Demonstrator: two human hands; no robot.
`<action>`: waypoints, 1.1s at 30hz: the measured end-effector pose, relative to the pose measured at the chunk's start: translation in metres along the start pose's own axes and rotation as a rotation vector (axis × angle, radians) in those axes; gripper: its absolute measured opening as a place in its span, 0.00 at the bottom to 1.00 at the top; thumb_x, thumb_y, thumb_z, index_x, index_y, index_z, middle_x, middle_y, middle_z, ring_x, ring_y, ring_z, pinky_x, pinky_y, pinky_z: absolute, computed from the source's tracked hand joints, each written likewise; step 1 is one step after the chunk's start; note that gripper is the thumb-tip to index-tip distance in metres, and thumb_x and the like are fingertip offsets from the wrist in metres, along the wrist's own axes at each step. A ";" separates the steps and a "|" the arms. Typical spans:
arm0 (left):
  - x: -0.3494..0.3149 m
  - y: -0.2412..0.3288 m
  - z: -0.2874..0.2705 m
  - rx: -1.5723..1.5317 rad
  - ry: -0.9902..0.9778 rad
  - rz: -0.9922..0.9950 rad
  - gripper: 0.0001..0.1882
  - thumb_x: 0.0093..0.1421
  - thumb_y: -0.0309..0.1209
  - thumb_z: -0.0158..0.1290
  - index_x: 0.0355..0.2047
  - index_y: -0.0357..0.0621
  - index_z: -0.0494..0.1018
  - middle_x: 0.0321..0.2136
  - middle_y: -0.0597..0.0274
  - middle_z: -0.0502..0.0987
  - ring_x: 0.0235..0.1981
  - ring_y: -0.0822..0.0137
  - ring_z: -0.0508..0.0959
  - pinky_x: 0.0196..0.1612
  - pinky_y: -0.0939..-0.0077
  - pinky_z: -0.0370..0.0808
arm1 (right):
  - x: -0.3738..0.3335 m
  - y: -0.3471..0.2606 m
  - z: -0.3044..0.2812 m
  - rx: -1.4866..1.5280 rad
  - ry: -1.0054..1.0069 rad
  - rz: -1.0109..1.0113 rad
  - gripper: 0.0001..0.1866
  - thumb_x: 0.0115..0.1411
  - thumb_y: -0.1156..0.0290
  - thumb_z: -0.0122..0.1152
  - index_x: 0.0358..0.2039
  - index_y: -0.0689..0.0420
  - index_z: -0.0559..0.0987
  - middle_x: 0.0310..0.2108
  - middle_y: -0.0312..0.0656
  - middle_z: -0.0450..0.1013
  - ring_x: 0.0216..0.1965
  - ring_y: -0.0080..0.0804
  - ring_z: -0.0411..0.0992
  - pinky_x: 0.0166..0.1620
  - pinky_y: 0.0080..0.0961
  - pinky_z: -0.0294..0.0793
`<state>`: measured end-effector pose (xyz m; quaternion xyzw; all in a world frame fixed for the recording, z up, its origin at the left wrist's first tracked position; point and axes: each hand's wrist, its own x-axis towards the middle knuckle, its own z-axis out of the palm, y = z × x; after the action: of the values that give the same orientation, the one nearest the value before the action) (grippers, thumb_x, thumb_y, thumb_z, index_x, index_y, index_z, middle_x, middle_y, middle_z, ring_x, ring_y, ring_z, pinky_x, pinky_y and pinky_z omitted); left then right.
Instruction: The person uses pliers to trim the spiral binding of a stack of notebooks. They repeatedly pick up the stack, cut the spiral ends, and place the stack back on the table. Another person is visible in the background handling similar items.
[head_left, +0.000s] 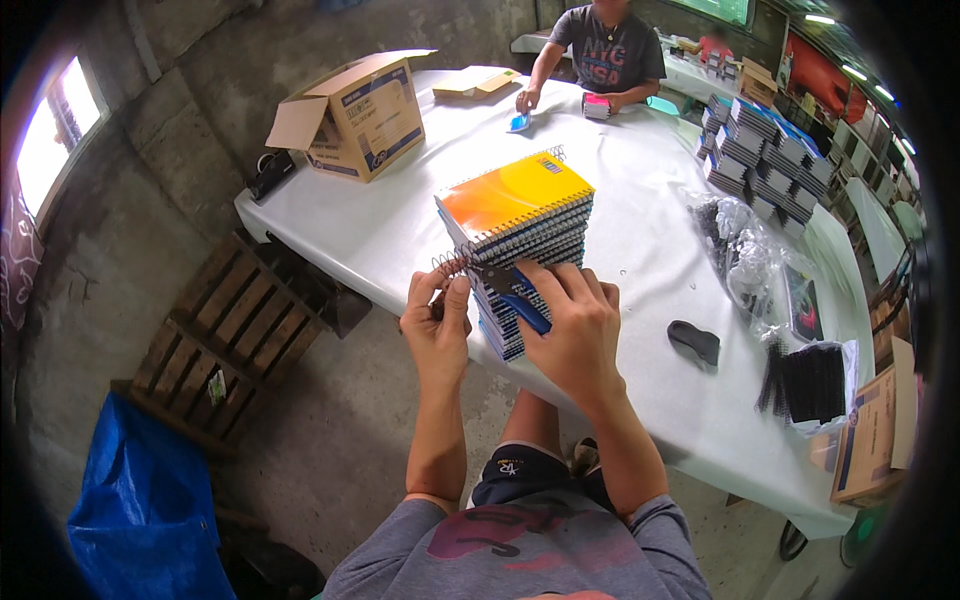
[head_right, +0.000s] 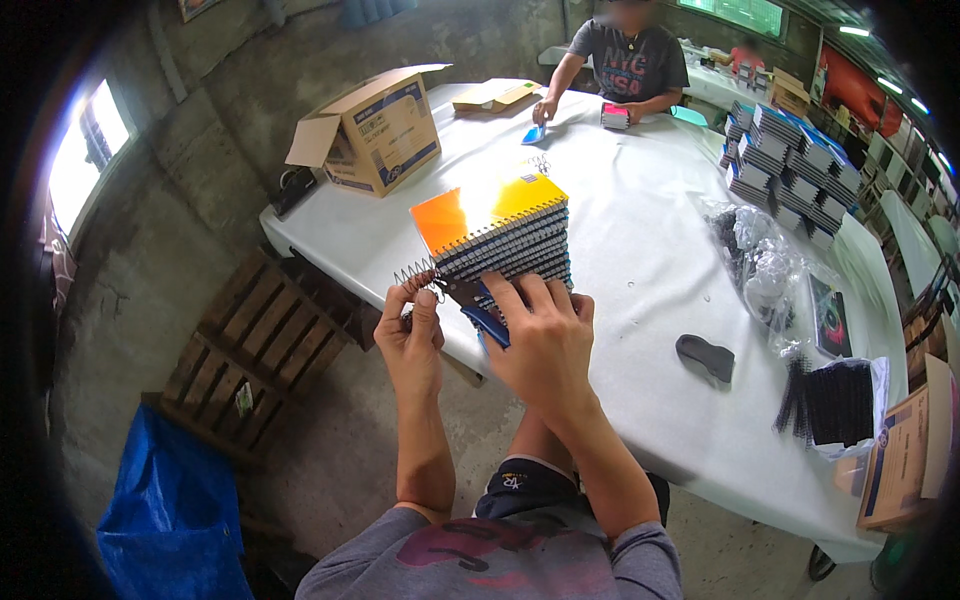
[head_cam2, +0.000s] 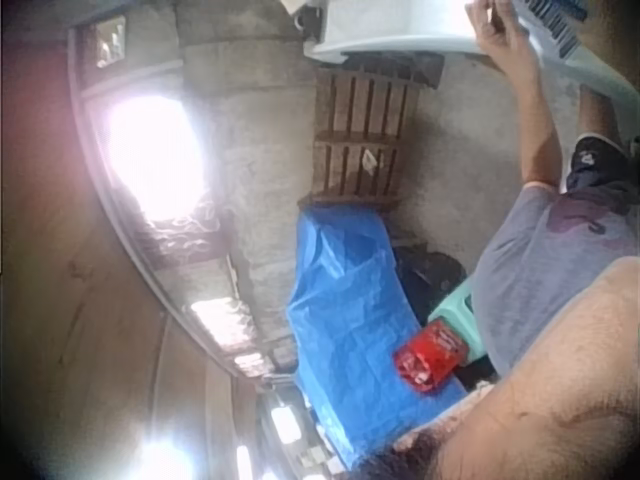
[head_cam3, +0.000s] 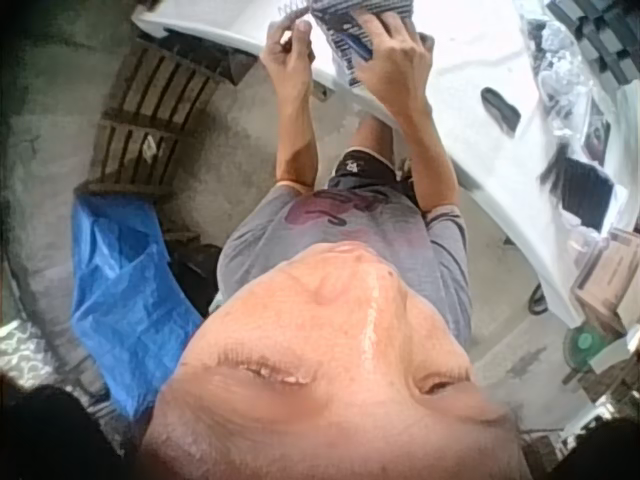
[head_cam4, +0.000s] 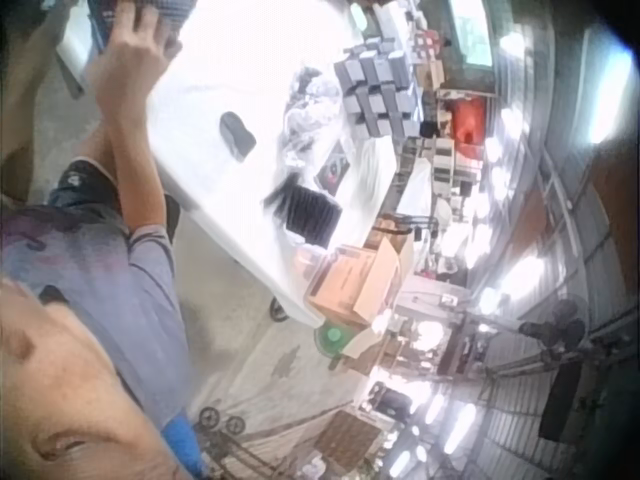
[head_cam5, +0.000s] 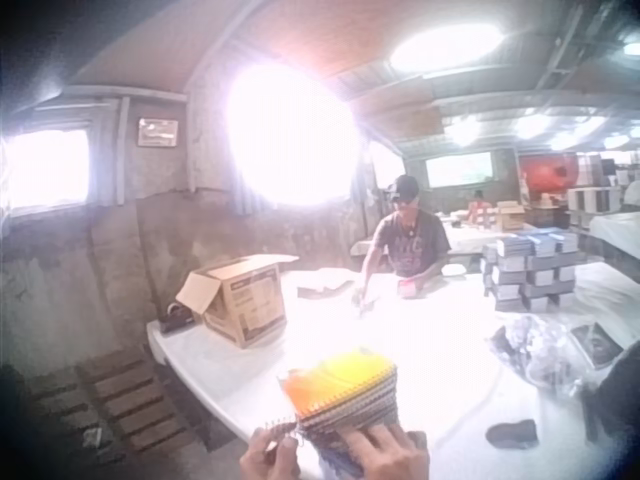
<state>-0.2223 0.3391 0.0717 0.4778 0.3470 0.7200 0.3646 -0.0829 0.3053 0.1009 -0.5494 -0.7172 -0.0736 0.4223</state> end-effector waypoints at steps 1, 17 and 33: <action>0.000 0.000 0.000 -0.002 -0.001 -0.002 0.13 0.61 0.34 0.54 0.40 0.37 0.72 0.19 0.77 0.66 0.14 0.88 0.55 0.15 0.90 0.48 | 0.000 -0.001 -0.002 0.003 -0.005 0.005 0.27 0.40 0.67 0.67 0.46 0.49 0.77 0.36 0.37 0.70 0.40 0.33 0.69 0.47 0.37 0.59; -0.001 0.001 -0.001 0.023 -0.001 0.006 0.13 0.61 0.34 0.54 0.41 0.37 0.72 0.18 0.78 0.65 0.14 0.87 0.55 0.15 0.90 0.49 | 0.002 -0.002 -0.004 -0.031 -0.018 0.014 0.27 0.40 0.68 0.67 0.46 0.50 0.76 0.34 0.38 0.71 0.37 0.36 0.71 0.41 0.36 0.67; -0.011 0.000 -0.002 -0.166 0.015 -0.083 0.15 0.63 0.36 0.51 0.41 0.35 0.71 0.22 0.73 0.64 0.15 0.85 0.55 0.15 0.87 0.52 | 0.003 0.004 -0.001 0.065 -0.007 0.004 0.25 0.39 0.73 0.65 0.43 0.50 0.79 0.27 0.40 0.74 0.27 0.40 0.75 0.31 0.34 0.75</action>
<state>-0.2207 0.3297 0.0661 0.4259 0.3083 0.7341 0.4298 -0.0786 0.3087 0.1025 -0.5370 -0.7197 -0.0474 0.4376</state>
